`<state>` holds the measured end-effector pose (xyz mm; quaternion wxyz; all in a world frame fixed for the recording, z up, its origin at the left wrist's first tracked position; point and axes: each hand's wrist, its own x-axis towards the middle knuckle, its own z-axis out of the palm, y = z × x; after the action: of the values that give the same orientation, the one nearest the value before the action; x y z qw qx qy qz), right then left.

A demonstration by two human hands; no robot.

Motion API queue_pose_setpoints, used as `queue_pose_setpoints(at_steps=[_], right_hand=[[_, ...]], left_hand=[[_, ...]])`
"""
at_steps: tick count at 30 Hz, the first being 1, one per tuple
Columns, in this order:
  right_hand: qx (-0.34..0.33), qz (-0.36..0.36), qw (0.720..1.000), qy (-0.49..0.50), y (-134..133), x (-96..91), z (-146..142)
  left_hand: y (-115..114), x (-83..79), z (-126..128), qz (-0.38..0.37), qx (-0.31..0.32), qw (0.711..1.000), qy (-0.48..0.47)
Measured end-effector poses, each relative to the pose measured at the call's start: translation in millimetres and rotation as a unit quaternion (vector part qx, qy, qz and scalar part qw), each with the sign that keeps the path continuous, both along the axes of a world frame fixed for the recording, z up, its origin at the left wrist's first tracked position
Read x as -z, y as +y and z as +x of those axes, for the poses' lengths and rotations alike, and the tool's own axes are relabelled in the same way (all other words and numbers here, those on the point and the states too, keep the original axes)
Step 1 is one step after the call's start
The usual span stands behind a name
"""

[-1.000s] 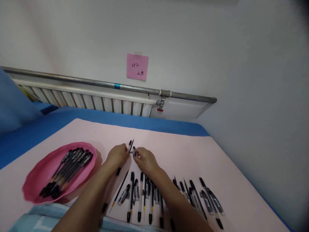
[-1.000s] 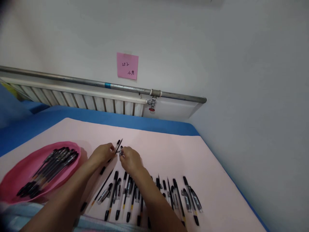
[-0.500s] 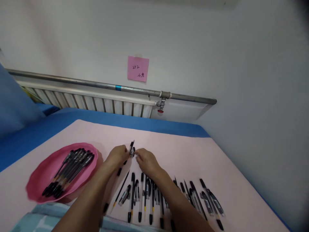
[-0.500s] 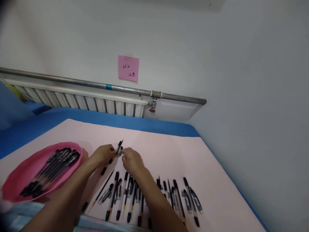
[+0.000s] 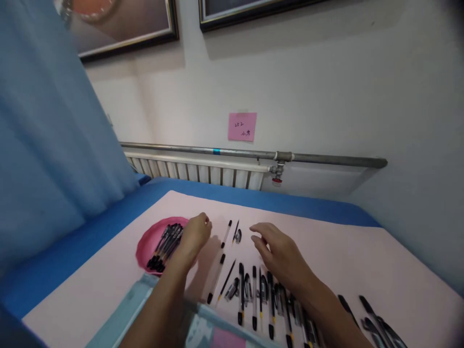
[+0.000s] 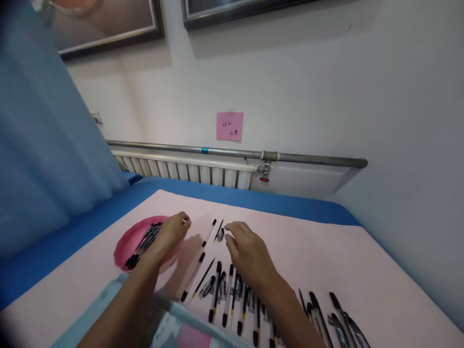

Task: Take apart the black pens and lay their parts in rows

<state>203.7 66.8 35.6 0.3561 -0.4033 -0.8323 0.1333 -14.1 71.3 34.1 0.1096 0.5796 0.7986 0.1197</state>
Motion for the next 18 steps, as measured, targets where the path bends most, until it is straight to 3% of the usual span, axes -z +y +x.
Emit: queue_pose_setpoints(at_steps=[3,5,7,12,15,18], right_hand=[[-0.023,0.011,0.999,0.040,-39,-30.9,2],[-0.035,0.006,0.998,0.048,-60,-37.2,7],[-0.042,-0.008,0.998,0.046,-74,-31.2,14],[-0.002,-0.054,0.998,0.044,-81,7.1,30],[0.004,-0.079,0.996,0.041,-82,23.0,34],[0.016,-0.102,0.994,0.048,-83,29.3,37]], left_hand=[[-20,-3.4,-34,-0.010,-0.069,0.997,0.037],[-29,-0.5,-56,-0.042,-0.109,0.992,0.051],[-36,5.6,-73,-0.082,-0.136,0.986,0.054],[-45,22.9,-91,-0.129,-0.168,0.976,0.039],[-50,25.5,-90,-0.103,-0.183,0.977,0.026],[-54,14.8,-84,-0.038,-0.198,0.979,0.018]])
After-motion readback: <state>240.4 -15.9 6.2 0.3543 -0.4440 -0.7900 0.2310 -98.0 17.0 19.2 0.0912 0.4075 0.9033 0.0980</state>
